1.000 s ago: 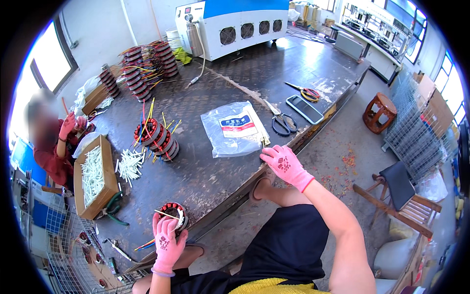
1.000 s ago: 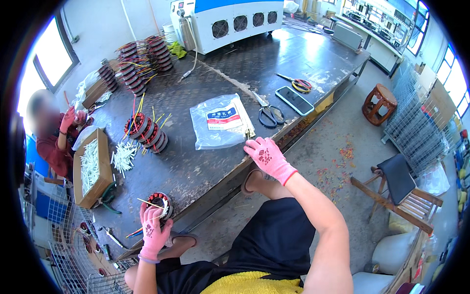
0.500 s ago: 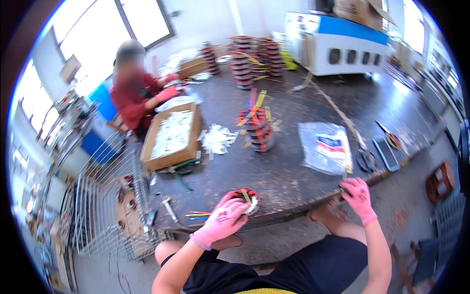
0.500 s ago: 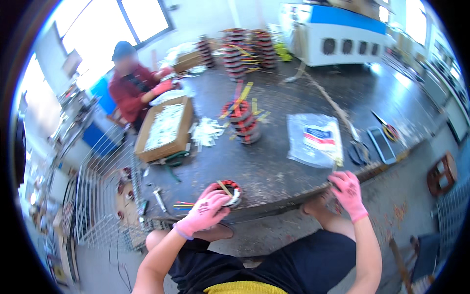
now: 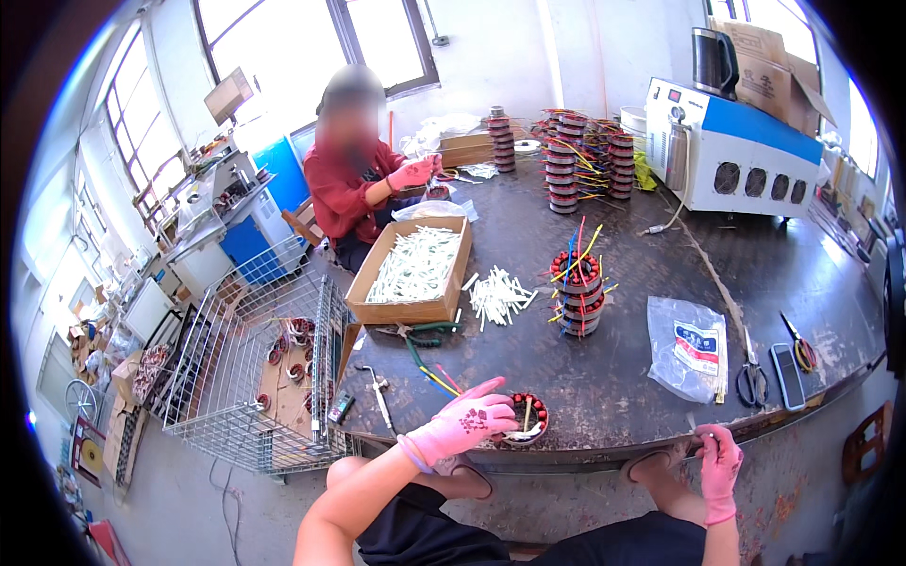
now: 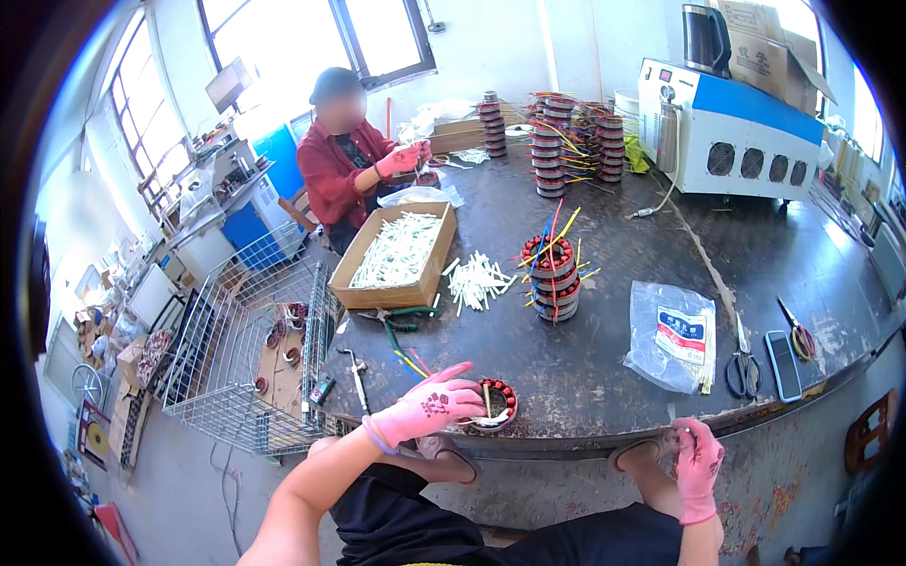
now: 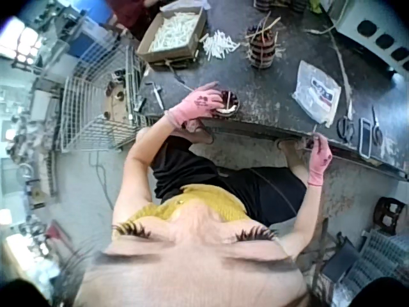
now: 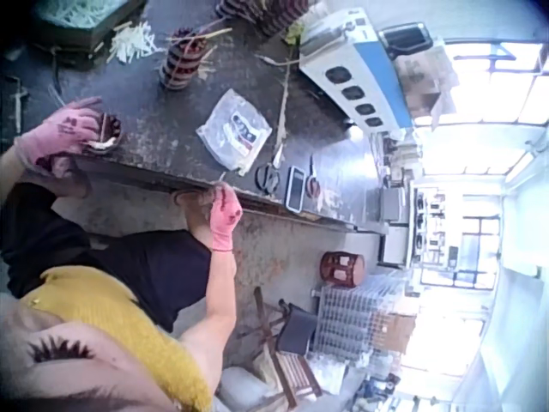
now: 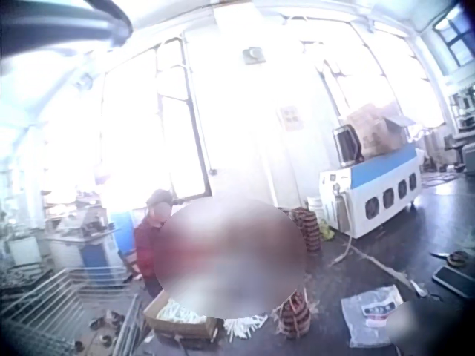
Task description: The person inserts insulation tubes onto wires extending from a motor stator and trims the materials using scissors.
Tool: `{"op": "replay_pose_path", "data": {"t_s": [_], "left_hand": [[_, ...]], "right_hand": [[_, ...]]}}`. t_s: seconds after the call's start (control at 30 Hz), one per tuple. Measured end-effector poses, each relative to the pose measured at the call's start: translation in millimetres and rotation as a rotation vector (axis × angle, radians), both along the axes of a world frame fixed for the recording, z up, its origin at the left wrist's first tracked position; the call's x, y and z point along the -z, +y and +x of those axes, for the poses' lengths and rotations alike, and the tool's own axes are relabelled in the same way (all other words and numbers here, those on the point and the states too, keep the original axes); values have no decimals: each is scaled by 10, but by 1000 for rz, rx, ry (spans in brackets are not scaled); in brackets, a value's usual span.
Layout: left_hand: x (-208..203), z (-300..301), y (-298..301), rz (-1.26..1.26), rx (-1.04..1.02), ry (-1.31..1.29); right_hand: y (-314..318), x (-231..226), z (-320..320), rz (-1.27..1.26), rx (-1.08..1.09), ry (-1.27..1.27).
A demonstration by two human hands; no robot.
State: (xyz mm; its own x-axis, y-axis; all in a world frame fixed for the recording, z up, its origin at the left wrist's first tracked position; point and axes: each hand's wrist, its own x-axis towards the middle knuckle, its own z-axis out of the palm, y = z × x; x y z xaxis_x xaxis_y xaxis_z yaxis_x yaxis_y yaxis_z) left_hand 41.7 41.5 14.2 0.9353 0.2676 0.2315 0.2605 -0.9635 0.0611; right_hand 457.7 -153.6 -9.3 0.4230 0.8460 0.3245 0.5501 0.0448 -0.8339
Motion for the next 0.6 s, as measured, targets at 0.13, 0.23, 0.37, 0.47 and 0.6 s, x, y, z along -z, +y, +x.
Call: {"op": "replay_pose_path", "data": {"t_s": [0.13, 0.23, 0.37, 0.47, 0.6], "left_hand": [[29, -58, -49, -56, -65, -4], [123, -39, -214, -90, -156, -103], [317, 111, -349, -224, -258, -340], [434, 184, -380, -169, -318, -460], [572, 130, -337, -136, -314, -446]], "right_hand": [[23, -143, -597, 187, -251, 272], [44, -145, -1018, 174, -435, 401], [117, -18, -1457, 220, -559, 439], [162, 19, -1614, 123, -565, 424], [219, -58, -1692, 134, -560, 307]]}}
